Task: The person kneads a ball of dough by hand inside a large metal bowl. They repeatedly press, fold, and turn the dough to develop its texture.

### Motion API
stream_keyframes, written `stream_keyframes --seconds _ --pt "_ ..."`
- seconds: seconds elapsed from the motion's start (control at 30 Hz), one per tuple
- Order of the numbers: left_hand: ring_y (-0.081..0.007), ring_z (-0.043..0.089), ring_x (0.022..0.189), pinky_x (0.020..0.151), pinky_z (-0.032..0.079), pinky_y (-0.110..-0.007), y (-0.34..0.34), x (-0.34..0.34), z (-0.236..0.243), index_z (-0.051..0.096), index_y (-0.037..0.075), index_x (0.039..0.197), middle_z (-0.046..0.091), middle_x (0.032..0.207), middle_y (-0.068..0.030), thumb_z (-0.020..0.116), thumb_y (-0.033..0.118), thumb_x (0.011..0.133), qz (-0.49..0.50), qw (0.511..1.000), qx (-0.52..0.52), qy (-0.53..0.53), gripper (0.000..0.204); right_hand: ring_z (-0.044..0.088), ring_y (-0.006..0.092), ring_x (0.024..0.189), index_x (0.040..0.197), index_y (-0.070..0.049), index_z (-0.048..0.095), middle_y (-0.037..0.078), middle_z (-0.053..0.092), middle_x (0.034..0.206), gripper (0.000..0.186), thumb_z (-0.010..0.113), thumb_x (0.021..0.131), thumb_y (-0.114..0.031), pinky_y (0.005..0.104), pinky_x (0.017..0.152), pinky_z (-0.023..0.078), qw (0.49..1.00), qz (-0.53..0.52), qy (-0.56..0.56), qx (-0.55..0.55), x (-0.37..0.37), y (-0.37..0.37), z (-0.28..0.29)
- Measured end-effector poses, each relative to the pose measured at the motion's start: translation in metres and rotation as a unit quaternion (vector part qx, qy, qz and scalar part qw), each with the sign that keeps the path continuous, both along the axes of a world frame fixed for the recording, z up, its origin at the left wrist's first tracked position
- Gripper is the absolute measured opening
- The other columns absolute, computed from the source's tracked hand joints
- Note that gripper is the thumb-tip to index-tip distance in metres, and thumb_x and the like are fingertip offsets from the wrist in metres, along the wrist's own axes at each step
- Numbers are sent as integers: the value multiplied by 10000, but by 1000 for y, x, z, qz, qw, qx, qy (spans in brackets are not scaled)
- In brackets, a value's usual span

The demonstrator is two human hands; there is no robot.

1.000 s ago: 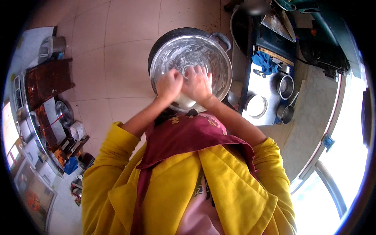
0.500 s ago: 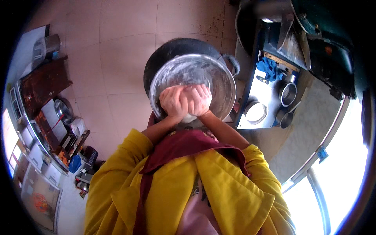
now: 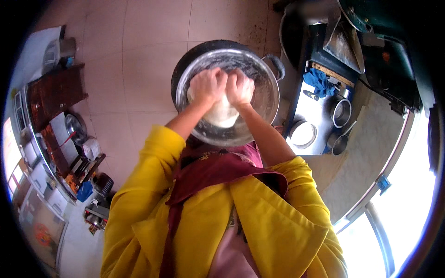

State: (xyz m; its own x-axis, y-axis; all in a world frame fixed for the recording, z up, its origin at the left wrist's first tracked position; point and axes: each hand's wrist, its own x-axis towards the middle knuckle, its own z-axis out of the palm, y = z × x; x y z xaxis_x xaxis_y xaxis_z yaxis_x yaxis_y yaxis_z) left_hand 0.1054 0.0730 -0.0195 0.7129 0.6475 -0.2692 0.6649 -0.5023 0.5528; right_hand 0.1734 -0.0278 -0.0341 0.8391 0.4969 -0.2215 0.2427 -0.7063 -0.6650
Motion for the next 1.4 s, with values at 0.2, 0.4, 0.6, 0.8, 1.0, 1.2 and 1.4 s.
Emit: stream_keyframes --seconds 0.2,0.4,0.6,0.8,1.0,1.2,1.4 --pt "-313 659 965 862 505 -411 18 4 -13 696 67 967 719 961 -115 520 352 964 -258 947 130 -141 335 647 441 914 942 -33 684 258 677 931 383 500 888 -365 481 827 489 953 -267 134 48 -34 -2 -3" --pt "-347 546 1148 1012 389 -453 -15 -85 46 621 -10 1145 607 1176 -225 606 284 939 187 959 -37 -208 360 666 231 771 1000 22 714 134 720 894 363 556 898 -289 360 718 520 913 -144 367 106 23 -22 1" --pt "-312 493 1236 1121 298 -447 -33 -118 28 430 -44 1389 486 1366 -181 400 638 976 470 648 -557 -221 797 642 333 1106 1108 -26 707 197 704 1098 603 503 932 -565 412 966 473 946 186 261 -40 6 68 -23" --pt "-226 565 949 913 418 -382 -39 -105 62 614 56 1027 625 1018 -97 438 632 964 443 736 -490 -150 606 613 363 1102 1001 -36 701 213 660 1093 503 551 844 -490 491 970 437 934 271 174 -158 -7 27 90" --pt "-351 644 915 821 484 -458 -120 -77 40 657 0 956 679 929 -201 555 426 934 325 891 -233 -215 439 588 318 864 971 -80 645 101 628 892 252 520 827 -244 458 929 401 938 237 -147 206 -61 -81 81" --pt "-280 650 878 866 463 -405 -101 -64 37 701 94 933 709 928 -64 491 227 898 191 930 -47 -311 251 612 309 894 944 -94 644 113 661 985 227 512 843 -250 411 848 443 964 107 -171 174 -71 -68 46" --pt "-293 643 832 825 470 -393 -70 -50 1 689 99 893 696 887 -75 514 284 868 115 945 10 -305 256 580 307 771 892 -94 631 102 623 878 212 528 827 -267 410 708 451 960 132 -184 162 -42 -42 26"
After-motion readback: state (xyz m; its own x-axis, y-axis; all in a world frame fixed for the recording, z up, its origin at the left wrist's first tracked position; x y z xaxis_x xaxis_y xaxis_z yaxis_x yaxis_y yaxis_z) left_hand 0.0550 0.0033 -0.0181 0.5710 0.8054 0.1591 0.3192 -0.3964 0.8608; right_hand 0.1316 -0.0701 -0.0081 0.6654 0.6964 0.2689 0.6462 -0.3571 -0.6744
